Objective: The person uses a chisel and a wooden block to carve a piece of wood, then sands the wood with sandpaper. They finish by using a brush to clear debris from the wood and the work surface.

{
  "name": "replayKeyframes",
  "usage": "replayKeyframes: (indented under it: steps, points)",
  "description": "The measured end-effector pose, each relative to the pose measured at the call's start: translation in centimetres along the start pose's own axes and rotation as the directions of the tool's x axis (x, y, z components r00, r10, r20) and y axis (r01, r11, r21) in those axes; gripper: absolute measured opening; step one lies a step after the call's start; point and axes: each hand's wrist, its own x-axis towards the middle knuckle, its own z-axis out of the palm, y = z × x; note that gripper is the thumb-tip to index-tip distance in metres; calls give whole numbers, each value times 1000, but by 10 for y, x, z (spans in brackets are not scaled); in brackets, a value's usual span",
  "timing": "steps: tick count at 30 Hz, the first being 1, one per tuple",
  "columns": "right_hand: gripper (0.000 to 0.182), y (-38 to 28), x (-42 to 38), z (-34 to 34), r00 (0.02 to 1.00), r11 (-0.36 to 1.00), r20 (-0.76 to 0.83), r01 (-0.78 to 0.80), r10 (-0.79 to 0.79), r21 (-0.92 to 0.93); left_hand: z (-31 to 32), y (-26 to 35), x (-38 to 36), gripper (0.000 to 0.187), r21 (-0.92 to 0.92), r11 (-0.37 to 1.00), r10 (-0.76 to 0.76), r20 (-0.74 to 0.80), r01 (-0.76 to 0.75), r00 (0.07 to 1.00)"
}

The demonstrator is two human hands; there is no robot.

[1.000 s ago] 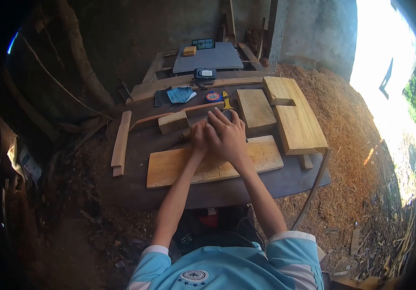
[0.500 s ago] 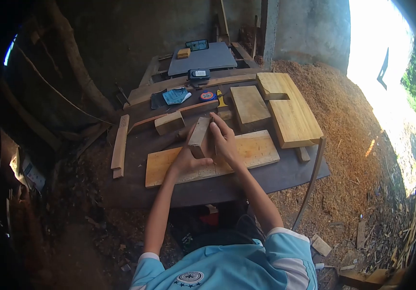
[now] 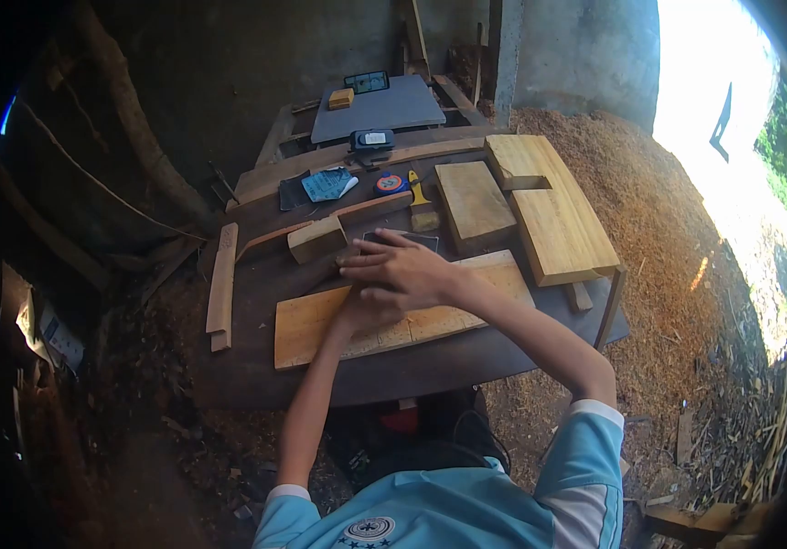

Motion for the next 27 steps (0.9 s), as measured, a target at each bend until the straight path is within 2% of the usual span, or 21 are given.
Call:
replayKeyframes:
  steps: [1, 2, 3, 5, 8, 11, 12, 14, 15, 16, 19, 20, 22, 24, 25, 27]
  points:
    - [45, -7, 1, 3, 997, 997, 33, 75, -75, 16, 1, -3, -1, 68, -200, 969, -141, 33, 145, 989]
    - [52, 3, 4, -9, 994, 991, 99, 26, -39, 128, 3, -3, -5, 71, -386, 878, -269, 96, 285, 958]
    - [56, 13, 7, -10, 996, 998, 81, -30, 26, 55, -8, 9, -3, 75, -544, 729, -375, 191, 416, 907]
    - [57, 13, 9, -3, 990, 988, 52, -129, 134, -89, 11, -11, -6, 88, -591, 700, -364, 188, 401, 912]
    - [56, -1, -1, -4, 982, 977, 70, -168, 178, -127, -2, 7, -6, 89, -513, 796, -306, 117, 322, 945]
    - [53, 3, -7, -5, 952, 955, -85, -287, 293, 71, 9, -4, -14, 76, -509, 830, -353, -163, 228, 921]
    - [53, 14, -10, -1, 915, 909, -238, -235, 327, 346, 7, -8, -14, 54, -441, 851, -433, -284, 285, 855]
    - [49, 12, -16, -18, 819, 748, -158, -402, 552, 528, -20, 4, -15, 45, -569, 775, -506, -297, 275, 810]
    - [47, 10, -17, -23, 791, 689, -150, -401, 593, 604, -34, 15, -13, 40, -629, 732, -537, -295, 263, 790]
    - [45, 8, -17, -28, 762, 624, -141, -392, 632, 676, -44, 25, -10, 43, -501, 836, -465, -428, 225, 775]
    - [43, 0, -9, -36, 727, 461, -90, -331, 681, 823, -47, 30, -2, 46, -399, 858, -463, -324, 324, 825]
    - [44, -2, -5, -33, 799, 636, -169, -309, 577, 708, -36, 27, -1, 40, -418, 863, -441, -349, 284, 827]
    - [45, -6, 1, -21, 911, 895, -264, -195, 317, 402, -13, 31, 0, 36, -619, 763, -491, -367, 187, 790]
    - [47, -4, 3, -4, 951, 968, -190, -224, 243, 116, 9, 32, 1, 37, -746, 661, -522, -388, 73, 760]
    - [49, -5, 3, 2, 966, 974, -140, -223, 217, -31, 10, 28, -4, 38, -722, 658, -536, -247, 216, 807]
    - [55, -4, 7, 2, 962, 962, -95, -264, 258, -63, 0, 17, -5, 42, -609, 636, -571, 40, 473, 820]
